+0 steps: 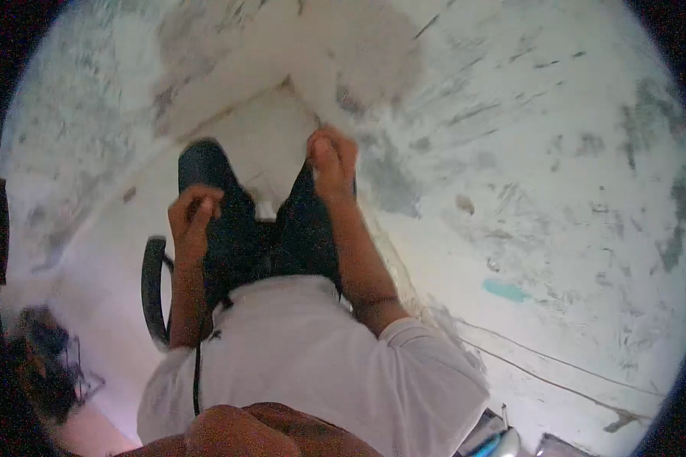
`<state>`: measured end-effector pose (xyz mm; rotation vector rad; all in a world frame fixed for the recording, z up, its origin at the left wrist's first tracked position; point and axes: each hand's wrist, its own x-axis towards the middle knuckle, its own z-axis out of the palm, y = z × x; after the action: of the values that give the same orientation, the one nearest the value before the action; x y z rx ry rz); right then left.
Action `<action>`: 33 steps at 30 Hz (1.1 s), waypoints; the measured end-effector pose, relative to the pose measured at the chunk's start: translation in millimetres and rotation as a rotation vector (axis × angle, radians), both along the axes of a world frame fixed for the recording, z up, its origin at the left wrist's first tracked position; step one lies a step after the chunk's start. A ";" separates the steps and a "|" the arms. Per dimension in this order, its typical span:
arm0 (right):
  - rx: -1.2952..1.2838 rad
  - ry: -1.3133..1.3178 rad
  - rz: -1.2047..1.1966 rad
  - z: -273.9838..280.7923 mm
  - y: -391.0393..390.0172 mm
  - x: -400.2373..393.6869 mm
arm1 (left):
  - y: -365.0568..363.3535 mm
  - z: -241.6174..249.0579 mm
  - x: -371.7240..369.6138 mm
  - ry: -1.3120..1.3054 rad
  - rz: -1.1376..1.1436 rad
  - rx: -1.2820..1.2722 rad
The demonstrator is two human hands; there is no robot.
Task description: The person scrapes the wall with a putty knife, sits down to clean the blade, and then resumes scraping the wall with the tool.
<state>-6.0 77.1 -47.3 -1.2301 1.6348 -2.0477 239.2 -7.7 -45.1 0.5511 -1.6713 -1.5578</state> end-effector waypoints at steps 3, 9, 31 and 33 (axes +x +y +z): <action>0.044 -0.004 0.035 -1.7 -18.5 -8.5 | -18.3 -12.8 -15.0 0.013 0.017 0.082; -0.027 -0.027 0.109 3.0 -69.5 -48.7 | -94.5 -16.3 -89.8 -0.014 -0.076 -0.029; -0.288 0.399 -0.155 430.4 -62.4 -181.0 | -156.1 327.0 -196.0 -0.077 -0.409 0.182; -0.289 0.397 -0.167 437.8 -56.6 -164.3 | -152.5 332.8 -182.9 -0.079 -0.431 0.199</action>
<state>-170.3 20.5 390.5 -1.7465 1.6917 -2.3199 56.3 -160.2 287.7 0.3703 -1.7873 -2.0512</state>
